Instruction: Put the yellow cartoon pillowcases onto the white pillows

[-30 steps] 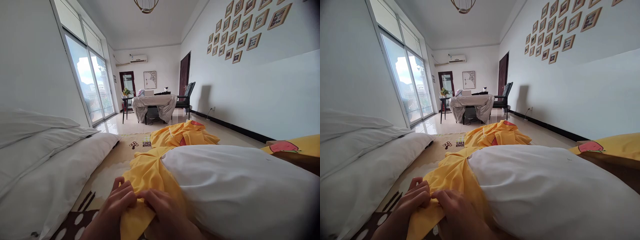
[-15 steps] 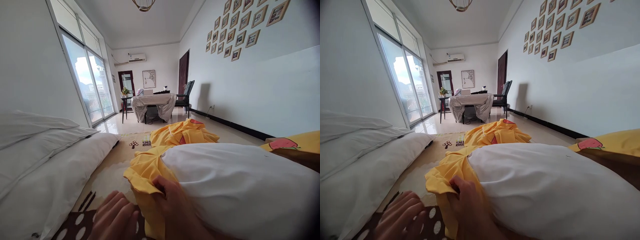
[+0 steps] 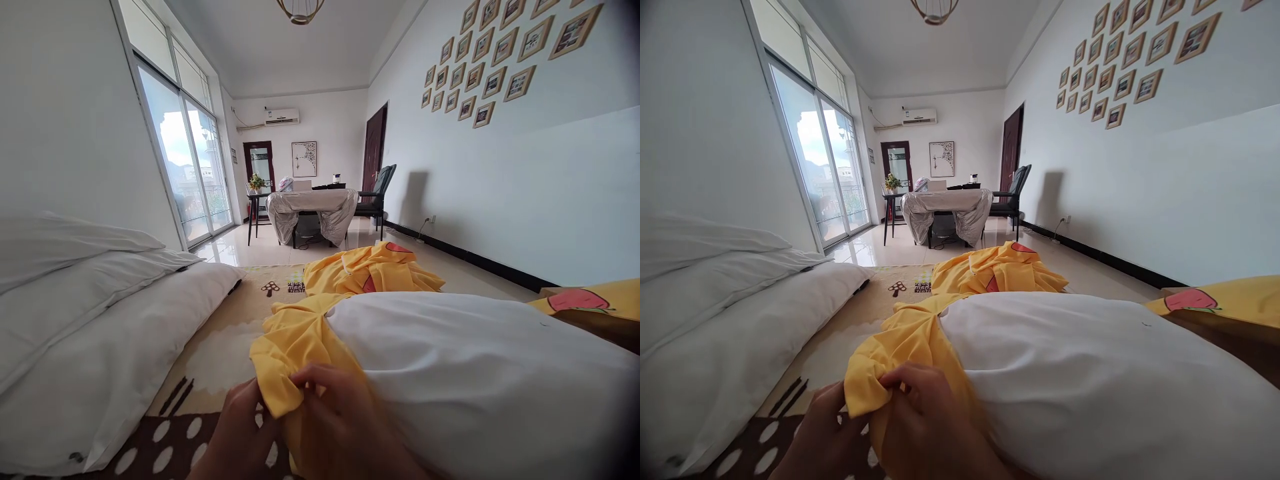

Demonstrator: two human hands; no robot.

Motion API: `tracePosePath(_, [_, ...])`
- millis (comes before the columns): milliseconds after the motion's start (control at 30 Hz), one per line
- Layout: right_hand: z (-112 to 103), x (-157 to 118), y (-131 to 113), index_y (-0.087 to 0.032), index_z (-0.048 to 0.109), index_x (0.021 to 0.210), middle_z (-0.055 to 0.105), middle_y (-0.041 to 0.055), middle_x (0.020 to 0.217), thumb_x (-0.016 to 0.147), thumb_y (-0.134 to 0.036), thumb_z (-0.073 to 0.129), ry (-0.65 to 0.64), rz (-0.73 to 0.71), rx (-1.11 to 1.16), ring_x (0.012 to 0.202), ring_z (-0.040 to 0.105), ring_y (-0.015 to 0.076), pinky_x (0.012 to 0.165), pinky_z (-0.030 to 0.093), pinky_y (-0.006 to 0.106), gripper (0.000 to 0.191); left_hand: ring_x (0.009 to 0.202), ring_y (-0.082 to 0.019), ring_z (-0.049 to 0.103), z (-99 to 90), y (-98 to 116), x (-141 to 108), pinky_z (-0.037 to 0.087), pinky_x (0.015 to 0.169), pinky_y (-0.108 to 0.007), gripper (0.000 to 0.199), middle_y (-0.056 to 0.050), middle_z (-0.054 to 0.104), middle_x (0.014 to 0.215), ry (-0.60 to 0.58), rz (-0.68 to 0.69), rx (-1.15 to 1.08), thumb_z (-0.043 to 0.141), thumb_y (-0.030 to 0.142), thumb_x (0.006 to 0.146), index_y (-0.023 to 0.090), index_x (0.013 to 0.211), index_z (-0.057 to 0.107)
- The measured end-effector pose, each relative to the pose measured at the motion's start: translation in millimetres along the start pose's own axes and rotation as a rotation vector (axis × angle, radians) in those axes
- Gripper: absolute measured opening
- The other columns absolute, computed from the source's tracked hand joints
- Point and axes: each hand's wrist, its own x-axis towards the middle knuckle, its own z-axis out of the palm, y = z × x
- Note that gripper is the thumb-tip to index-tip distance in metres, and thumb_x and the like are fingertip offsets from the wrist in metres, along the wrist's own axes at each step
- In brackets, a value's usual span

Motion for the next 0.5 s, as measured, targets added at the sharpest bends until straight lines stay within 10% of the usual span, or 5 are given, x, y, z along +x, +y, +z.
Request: tracePosePath(500, [6.6, 5.9, 5.6, -0.02, 0.057, 0.078, 0.063, 0.0012, 0.079, 0.082, -0.015, 0.051, -0.063, 0.037, -0.213, 0.073, 0.055, 0.014, 0.066, 0.039, 0.024, 0.008, 0.069, -0.017, 0.055, 9.7, 18.9, 1.5, 0.045, 0.06, -0.023, 0.022, -0.003, 0.065, 0.073, -0.158, -0.292, -0.504, 0.07, 0.032, 0.07, 0.014, 0.083, 0.068])
